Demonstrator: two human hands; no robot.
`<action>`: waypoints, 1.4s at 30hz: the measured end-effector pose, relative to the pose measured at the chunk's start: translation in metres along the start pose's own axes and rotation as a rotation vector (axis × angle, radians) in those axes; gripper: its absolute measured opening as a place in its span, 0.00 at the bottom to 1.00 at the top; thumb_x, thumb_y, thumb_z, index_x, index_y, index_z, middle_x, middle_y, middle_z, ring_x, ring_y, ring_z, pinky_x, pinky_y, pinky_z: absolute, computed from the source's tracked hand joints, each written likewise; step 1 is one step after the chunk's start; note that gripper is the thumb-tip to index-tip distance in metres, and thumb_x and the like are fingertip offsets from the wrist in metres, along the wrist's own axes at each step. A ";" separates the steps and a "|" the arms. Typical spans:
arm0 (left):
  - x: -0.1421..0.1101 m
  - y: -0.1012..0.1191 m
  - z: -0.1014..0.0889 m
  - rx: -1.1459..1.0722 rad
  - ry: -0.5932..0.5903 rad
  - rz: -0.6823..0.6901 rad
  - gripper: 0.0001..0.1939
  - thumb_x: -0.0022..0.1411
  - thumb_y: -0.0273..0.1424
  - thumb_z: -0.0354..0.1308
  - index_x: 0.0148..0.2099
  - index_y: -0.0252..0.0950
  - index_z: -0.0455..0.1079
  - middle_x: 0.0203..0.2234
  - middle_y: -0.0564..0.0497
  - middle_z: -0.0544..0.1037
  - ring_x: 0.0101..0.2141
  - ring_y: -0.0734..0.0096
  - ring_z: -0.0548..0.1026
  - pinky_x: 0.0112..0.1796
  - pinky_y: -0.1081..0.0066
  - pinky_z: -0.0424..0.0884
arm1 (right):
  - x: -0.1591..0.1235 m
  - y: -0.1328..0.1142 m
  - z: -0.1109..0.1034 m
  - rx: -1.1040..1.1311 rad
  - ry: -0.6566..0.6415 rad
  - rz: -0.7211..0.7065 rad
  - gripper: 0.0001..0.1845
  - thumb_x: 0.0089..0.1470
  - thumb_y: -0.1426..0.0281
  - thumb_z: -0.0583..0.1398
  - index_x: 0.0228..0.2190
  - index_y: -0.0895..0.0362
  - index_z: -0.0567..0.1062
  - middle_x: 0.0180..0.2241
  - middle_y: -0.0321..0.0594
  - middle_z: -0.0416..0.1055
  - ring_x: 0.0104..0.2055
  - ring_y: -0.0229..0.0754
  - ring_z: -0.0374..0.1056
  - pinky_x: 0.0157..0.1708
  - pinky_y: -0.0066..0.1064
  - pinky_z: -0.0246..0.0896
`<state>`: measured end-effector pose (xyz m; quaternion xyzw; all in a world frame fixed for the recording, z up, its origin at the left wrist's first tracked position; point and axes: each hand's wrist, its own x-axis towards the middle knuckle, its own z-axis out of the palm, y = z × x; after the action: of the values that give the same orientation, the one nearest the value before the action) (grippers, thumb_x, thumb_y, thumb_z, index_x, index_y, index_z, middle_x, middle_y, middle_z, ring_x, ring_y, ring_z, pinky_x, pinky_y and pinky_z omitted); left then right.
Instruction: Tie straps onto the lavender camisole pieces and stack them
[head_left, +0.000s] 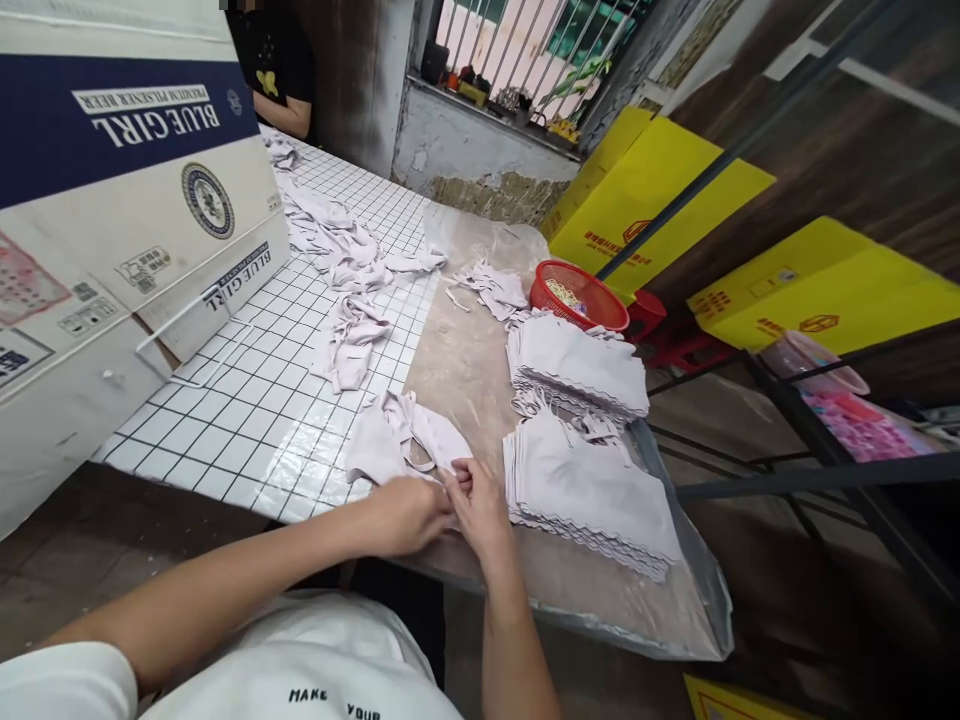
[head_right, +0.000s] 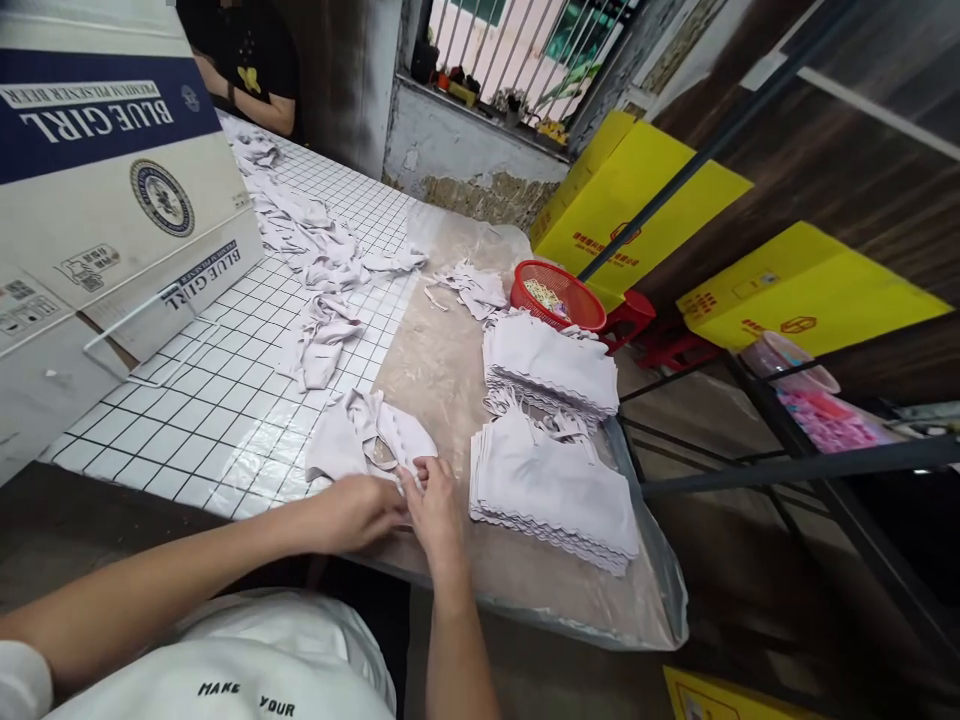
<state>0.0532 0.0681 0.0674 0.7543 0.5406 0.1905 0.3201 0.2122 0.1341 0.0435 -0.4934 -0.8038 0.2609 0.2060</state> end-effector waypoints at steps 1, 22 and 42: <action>0.000 -0.010 -0.013 0.009 0.081 -0.111 0.10 0.66 0.31 0.50 0.40 0.35 0.73 0.35 0.44 0.80 0.35 0.62 0.78 0.37 0.68 0.71 | -0.003 -0.001 0.006 -0.028 0.009 -0.005 0.16 0.58 0.57 0.59 0.37 0.57 0.75 0.36 0.45 0.73 0.35 0.44 0.70 0.38 0.35 0.66; -0.029 -0.090 -0.088 -0.233 0.673 -0.267 0.12 0.51 0.31 0.51 0.32 0.36 0.76 0.24 0.52 0.72 0.26 0.71 0.68 0.29 0.72 0.64 | 0.005 0.029 -0.038 0.003 0.319 0.181 0.11 0.48 0.64 0.55 0.30 0.56 0.74 0.18 0.31 0.60 0.22 0.40 0.59 0.26 0.29 0.53; 0.015 -0.058 -0.085 0.076 -0.115 -0.072 0.20 0.61 0.28 0.50 0.51 0.39 0.77 0.43 0.45 0.81 0.36 0.67 0.77 0.34 0.75 0.67 | 0.008 -0.015 -0.052 -0.095 -0.019 0.101 0.08 0.45 0.73 0.54 0.25 0.54 0.73 0.17 0.29 0.57 0.22 0.37 0.56 0.26 0.28 0.49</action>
<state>-0.0358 0.1178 0.0880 0.7557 0.5548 0.1146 0.3286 0.2288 0.1467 0.0939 -0.5400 -0.7913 0.2371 0.1613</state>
